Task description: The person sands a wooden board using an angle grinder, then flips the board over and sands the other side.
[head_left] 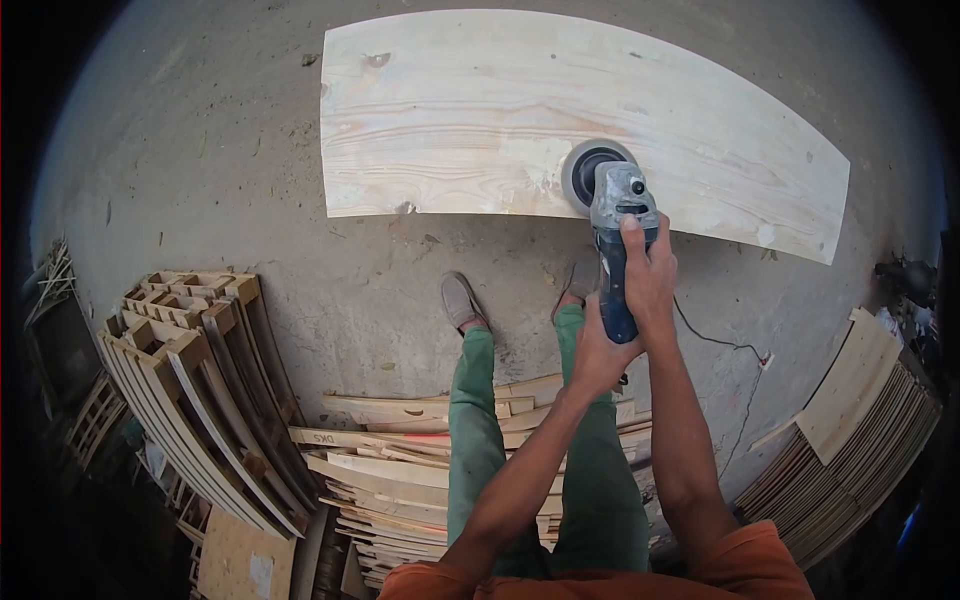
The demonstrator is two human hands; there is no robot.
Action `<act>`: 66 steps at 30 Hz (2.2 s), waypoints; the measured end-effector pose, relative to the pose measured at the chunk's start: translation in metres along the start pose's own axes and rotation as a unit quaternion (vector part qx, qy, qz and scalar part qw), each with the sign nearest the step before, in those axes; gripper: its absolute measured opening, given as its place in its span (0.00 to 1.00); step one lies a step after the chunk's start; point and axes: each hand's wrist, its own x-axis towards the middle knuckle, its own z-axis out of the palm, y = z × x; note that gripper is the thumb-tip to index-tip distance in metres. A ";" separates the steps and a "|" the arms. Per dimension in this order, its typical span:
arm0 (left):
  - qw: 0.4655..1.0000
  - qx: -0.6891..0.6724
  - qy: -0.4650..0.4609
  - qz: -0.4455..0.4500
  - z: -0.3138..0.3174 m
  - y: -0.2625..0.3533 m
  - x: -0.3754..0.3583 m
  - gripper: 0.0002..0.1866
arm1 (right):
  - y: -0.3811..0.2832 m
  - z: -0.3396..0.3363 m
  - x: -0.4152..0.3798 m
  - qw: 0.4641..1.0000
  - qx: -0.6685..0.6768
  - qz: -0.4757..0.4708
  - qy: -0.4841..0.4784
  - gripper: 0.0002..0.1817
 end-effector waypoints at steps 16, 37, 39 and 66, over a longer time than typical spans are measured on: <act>1.000 -0.009 -0.017 0.005 -0.004 -0.012 0.012 0.40 | 0.018 0.005 0.002 1.000 0.020 -0.014 0.005 0.41; 0.999 -0.014 -0.025 -0.022 -0.006 -0.001 0.011 0.41 | 0.015 0.011 0.007 0.998 -0.023 -0.051 -0.020 0.41; 0.999 0.003 -0.037 -0.023 -0.003 -0.003 0.007 0.41 | 0.024 -0.003 0.004 0.999 0.020 -0.009 0.032 0.41; 1.000 0.003 0.014 0.019 -0.001 -0.010 0.000 0.40 | 0.015 0.006 -0.002 0.999 0.023 -0.015 -0.021 0.41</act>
